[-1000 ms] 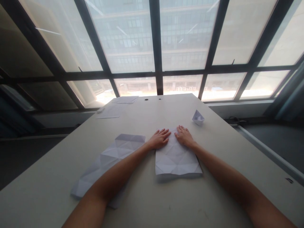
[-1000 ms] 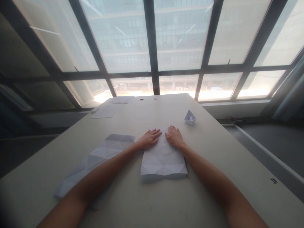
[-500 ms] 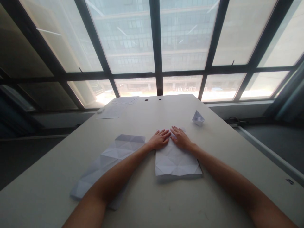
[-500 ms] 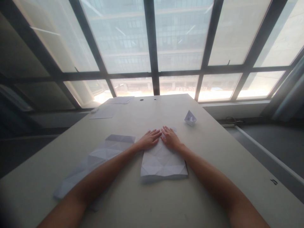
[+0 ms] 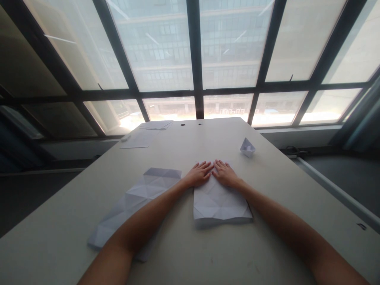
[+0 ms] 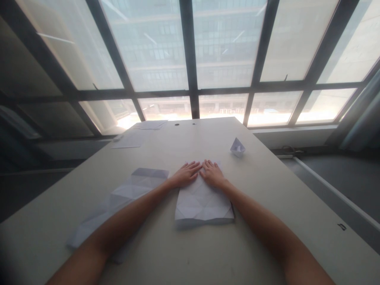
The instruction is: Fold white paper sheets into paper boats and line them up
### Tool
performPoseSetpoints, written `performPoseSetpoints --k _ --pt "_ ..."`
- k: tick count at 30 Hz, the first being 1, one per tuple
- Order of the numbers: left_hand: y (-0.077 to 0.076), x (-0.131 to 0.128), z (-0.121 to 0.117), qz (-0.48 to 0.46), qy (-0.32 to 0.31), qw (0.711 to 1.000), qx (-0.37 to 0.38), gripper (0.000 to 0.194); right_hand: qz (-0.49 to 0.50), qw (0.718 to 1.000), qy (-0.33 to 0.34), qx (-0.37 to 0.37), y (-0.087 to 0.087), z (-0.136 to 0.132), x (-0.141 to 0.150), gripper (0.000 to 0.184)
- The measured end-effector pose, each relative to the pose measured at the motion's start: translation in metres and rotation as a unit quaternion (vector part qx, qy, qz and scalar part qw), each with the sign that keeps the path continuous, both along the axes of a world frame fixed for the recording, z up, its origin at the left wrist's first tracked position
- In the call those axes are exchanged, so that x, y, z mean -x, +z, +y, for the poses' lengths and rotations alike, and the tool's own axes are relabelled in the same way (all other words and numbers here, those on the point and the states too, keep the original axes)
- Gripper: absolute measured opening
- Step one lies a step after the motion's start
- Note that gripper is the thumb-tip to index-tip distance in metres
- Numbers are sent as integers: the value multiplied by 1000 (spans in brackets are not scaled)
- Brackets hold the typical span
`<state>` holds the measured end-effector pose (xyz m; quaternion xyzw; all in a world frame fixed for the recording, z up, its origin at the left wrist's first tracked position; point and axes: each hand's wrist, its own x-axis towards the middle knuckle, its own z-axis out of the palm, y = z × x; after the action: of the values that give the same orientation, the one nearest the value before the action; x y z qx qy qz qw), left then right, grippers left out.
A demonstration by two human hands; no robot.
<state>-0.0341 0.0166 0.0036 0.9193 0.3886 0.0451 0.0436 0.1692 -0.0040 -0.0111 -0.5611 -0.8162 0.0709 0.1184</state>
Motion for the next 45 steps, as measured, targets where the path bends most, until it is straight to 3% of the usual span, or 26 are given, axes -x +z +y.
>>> performPoseSetpoints --k 9,13,24,34,37,42,45 --pt "1 0 0 9 -4 1000 -6 55 -23 994 -102 8 -3 12 -14 67" --pt "1 0 0 8 3 1000 -3 55 -19 993 -117 0 -5 14 -17 68" --pt "-2 -4 -2 2 167 986 -18 65 -19 993 -116 -10 -6 14 -16 66" --pt "-4 -4 0 -18 215 976 -29 67 -13 993 -120 -15 -5 13 -16 64" --pt "-3 -3 0 -35 183 981 -55 62 -13 993 -120 -18 -5 12 -15 63" --pt "2 -3 -4 -47 2 998 -40 60 -15 992 -122 -21 -5 13 -15 63" --pt "3 -4 -7 -21 -45 999 -13 62 -14 991 -127 -23 -5 13 -15 62"
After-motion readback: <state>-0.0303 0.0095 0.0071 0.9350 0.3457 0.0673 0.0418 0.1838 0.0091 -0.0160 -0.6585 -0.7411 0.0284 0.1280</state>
